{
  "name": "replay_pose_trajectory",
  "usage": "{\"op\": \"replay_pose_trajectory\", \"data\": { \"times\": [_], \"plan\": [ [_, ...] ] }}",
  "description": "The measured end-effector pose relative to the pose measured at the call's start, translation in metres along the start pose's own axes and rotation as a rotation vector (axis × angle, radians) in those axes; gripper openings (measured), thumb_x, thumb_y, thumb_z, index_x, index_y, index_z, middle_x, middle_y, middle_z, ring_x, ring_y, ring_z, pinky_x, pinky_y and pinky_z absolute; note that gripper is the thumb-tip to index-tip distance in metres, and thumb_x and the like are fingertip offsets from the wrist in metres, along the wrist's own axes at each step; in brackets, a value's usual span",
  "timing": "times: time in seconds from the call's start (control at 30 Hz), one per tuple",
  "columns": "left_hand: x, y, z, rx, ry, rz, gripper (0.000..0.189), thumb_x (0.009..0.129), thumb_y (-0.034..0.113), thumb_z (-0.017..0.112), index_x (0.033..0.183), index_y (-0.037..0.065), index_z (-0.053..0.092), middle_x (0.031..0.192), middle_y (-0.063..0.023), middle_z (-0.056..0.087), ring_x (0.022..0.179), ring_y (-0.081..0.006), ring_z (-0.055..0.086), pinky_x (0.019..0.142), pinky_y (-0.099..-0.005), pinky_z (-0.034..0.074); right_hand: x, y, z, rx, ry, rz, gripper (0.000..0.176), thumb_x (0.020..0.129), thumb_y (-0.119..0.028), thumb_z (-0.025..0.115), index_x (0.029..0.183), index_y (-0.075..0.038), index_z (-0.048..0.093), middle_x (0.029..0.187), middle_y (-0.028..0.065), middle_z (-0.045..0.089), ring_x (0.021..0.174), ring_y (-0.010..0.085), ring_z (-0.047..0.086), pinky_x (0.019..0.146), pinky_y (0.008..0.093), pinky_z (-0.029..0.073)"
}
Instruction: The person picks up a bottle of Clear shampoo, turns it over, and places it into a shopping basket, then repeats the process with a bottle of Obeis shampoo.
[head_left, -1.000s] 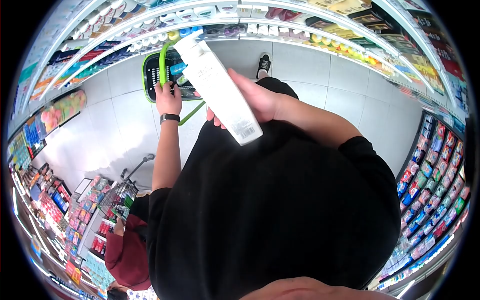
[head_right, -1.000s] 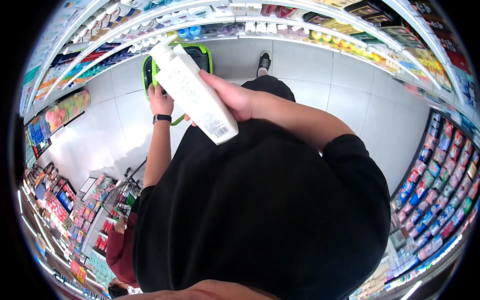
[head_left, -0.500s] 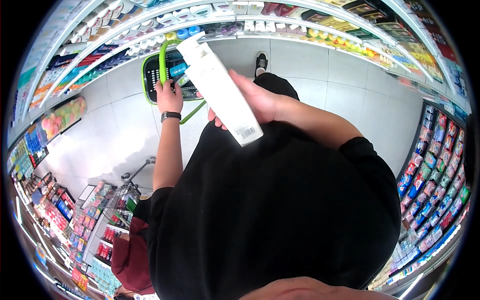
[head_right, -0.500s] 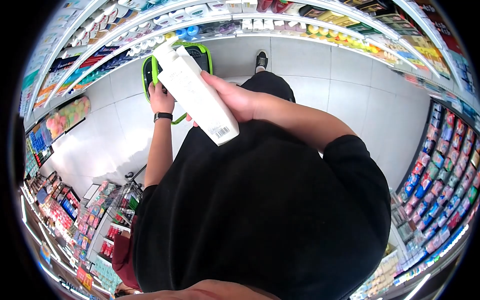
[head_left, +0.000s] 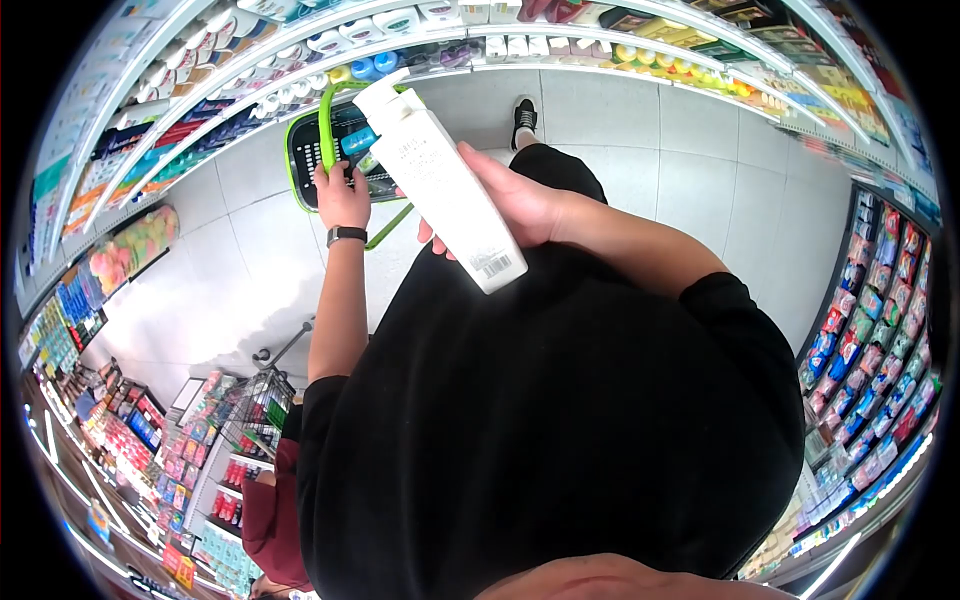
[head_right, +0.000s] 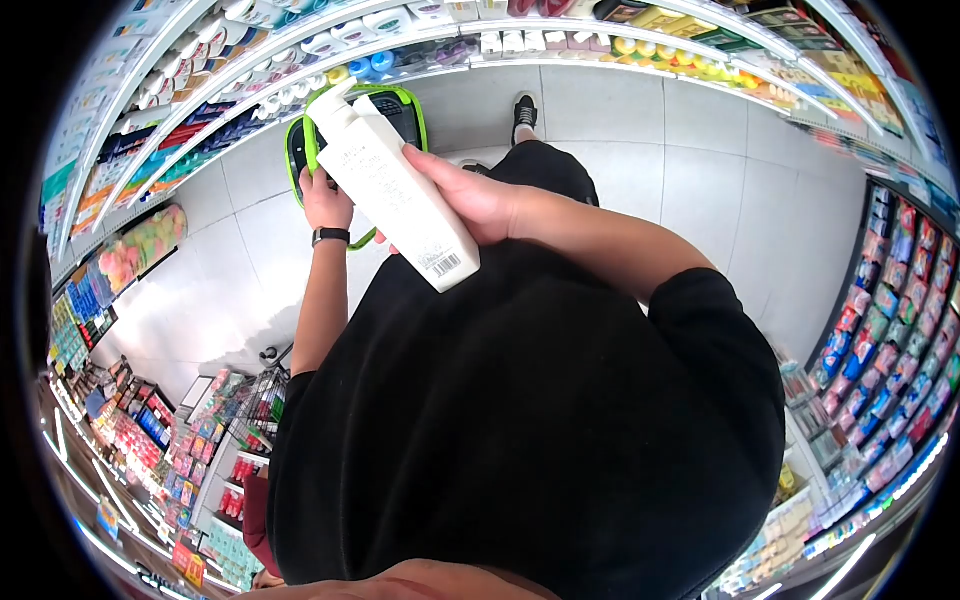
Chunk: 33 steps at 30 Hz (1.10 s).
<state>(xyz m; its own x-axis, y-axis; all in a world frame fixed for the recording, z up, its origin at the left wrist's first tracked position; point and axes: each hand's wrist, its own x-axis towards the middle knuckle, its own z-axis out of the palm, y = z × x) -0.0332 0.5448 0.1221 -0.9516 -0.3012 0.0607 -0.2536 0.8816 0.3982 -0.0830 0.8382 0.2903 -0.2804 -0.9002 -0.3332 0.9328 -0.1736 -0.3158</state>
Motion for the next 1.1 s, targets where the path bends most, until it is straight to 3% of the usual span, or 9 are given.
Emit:
{"op": "replay_pose_trajectory", "data": {
  "times": [0.37, 0.43, 0.77, 0.83, 1.1],
  "plan": [
    [0.006, 0.015, 0.007, -0.003, 0.016, 0.039, 0.019, 0.087, 0.019, 0.07, 0.103, 0.008, 0.067, 0.127, -0.0211, 0.057, 0.079, -0.0295, 0.068, 0.071, -0.0411, 0.057, -0.002, -0.005, -0.01, 0.066, -0.005, -0.051, 0.086, 0.1, -0.073, 0.019, 0.148, -0.004, 0.042, 0.111, 0.0167, 0.067, 0.096, 0.0231, 0.069, 0.084, 0.0386, 0.057],
    [0.008, 0.019, 0.006, 0.072, 0.068, 0.129, 0.019, 0.087, 0.018, 0.07, 0.103, 0.007, 0.067, 0.127, -0.0206, 0.056, 0.078, -0.028, 0.068, 0.071, -0.0405, 0.057, 0.001, -0.003, -0.011, 0.092, 0.015, -0.039, 0.086, 0.1, -0.072, 0.019, 0.148, -0.005, 0.042, 0.111, 0.0173, 0.067, 0.096, 0.0237, 0.069, 0.084, 0.0391, 0.057],
    [0.013, 0.007, 0.007, 0.061, 0.026, 0.118, 0.022, 0.088, 0.017, 0.07, 0.107, 0.007, 0.068, 0.128, -0.0203, 0.056, 0.076, -0.0244, 0.068, 0.07, -0.0373, 0.058, 0.004, -0.002, -0.012, 0.157, 0.062, -0.035, 0.083, 0.101, -0.071, 0.019, 0.147, -0.006, 0.042, 0.112, 0.0188, 0.066, 0.096, 0.0252, 0.068, 0.086, 0.0398, 0.056],
    [0.015, 0.0, 0.008, 0.003, -0.028, 0.019, 0.022, 0.088, 0.018, 0.07, 0.108, 0.007, 0.068, 0.129, -0.0205, 0.056, 0.077, -0.0244, 0.069, 0.071, -0.0371, 0.058, 0.005, -0.001, -0.016, 0.155, 0.044, -0.043, 0.084, 0.101, -0.071, 0.019, 0.147, -0.005, 0.042, 0.111, 0.0188, 0.066, 0.095, 0.0248, 0.068, 0.086, 0.0396, 0.056],
    [0.011, 0.009, 0.005, 0.098, 0.034, 0.083, 0.022, 0.088, 0.018, 0.069, 0.107, 0.007, 0.068, 0.129, -0.0212, 0.055, 0.076, -0.025, 0.069, 0.071, -0.0373, 0.058, -0.002, -0.007, -0.015, 0.13, 0.022, -0.051, 0.084, 0.1, -0.071, 0.019, 0.147, -0.005, 0.042, 0.111, 0.0187, 0.066, 0.096, 0.0238, 0.069, 0.086, 0.039, 0.057]
  ]
}}
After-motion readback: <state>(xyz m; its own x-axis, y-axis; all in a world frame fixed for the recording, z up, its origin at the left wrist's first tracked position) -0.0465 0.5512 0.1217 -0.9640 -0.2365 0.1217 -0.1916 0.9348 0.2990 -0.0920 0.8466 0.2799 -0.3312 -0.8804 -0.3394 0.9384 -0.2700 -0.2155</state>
